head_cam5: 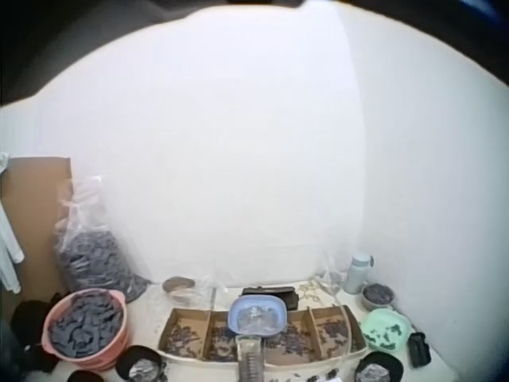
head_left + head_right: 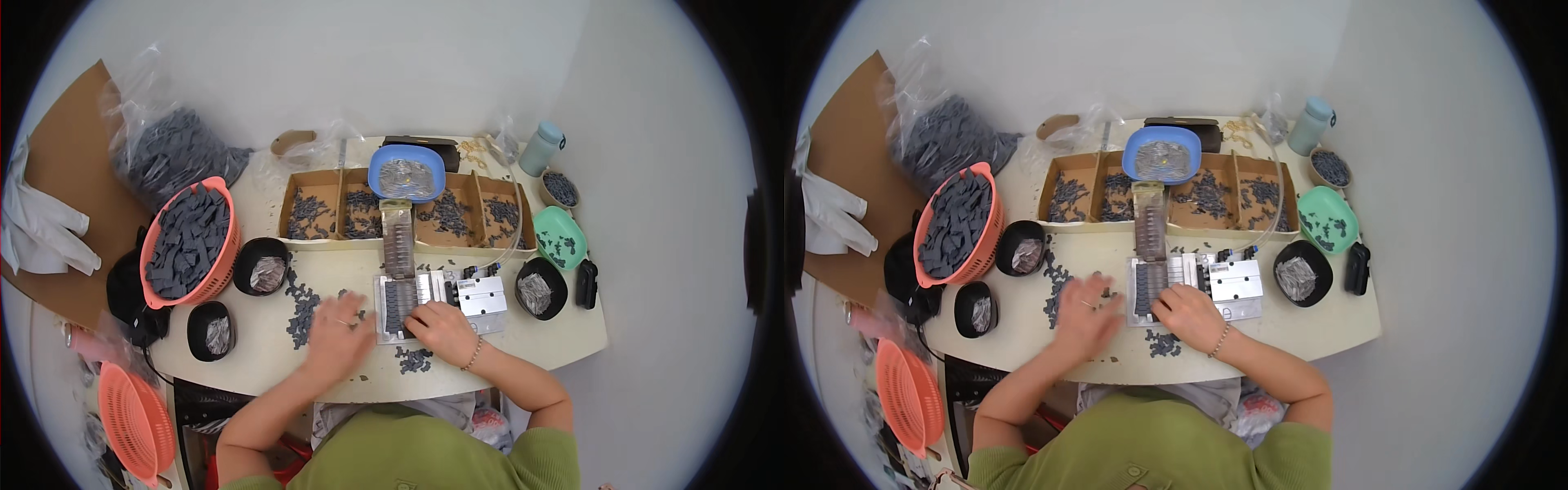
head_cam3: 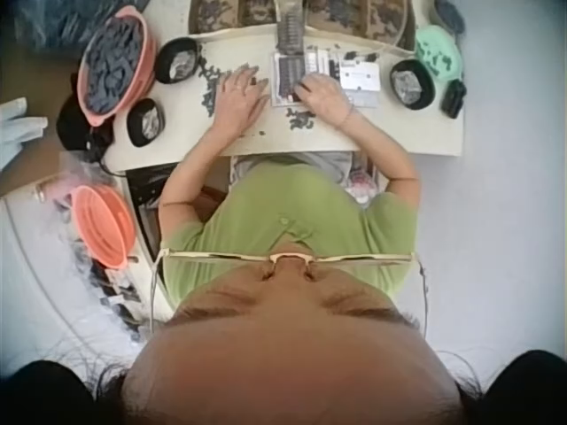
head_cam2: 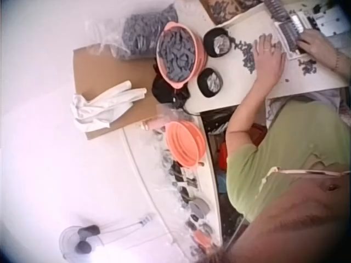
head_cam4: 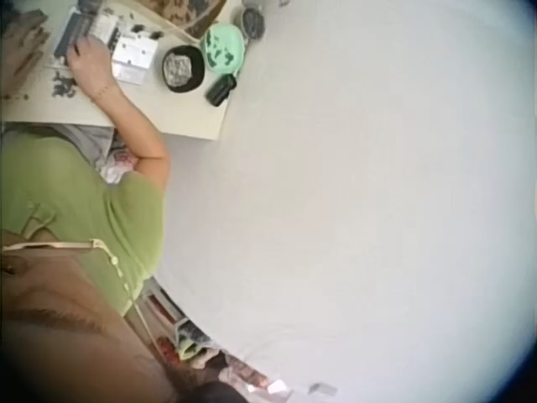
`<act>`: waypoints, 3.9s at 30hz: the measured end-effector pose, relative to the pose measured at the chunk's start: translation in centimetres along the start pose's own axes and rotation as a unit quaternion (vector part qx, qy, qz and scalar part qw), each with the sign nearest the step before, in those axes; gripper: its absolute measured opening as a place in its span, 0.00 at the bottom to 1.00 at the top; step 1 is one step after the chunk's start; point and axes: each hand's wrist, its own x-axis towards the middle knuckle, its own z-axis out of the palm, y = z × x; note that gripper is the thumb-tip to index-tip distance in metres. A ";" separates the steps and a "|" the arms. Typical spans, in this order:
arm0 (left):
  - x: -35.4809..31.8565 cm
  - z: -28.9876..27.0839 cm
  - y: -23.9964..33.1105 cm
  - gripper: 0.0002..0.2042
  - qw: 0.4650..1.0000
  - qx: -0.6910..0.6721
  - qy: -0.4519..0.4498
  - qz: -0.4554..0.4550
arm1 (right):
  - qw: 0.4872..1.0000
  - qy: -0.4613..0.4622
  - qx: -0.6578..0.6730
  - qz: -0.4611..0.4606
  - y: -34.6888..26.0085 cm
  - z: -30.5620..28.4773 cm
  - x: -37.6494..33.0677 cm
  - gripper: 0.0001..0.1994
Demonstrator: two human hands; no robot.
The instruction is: Sorting small plastic and metal components into bins and onto a slider tool for preparation.
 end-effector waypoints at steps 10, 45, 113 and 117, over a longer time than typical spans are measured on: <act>-0.6 -5.1 -16.7 0.07 0.959 0.082 -0.116 -0.245 | 0.982 -0.170 0.079 -0.033 2.0 -2.2 1.8 0.13; 3.1 4.2 0.9 0.06 0.992 -0.124 0.004 0.017 | 0.962 -0.072 -0.075 0.251 18.0 -1.5 14.3 0.06; 0.5 3.5 1.2 0.34 0.989 -0.112 -0.100 0.010 | 0.993 -0.053 -0.097 0.050 -0.2 -1.0 -0.2 0.19; 0.1 3.9 2.1 0.35 0.989 -0.086 -0.122 0.020 | 0.996 -0.021 -0.054 0.064 0.6 -0.9 -0.2 0.20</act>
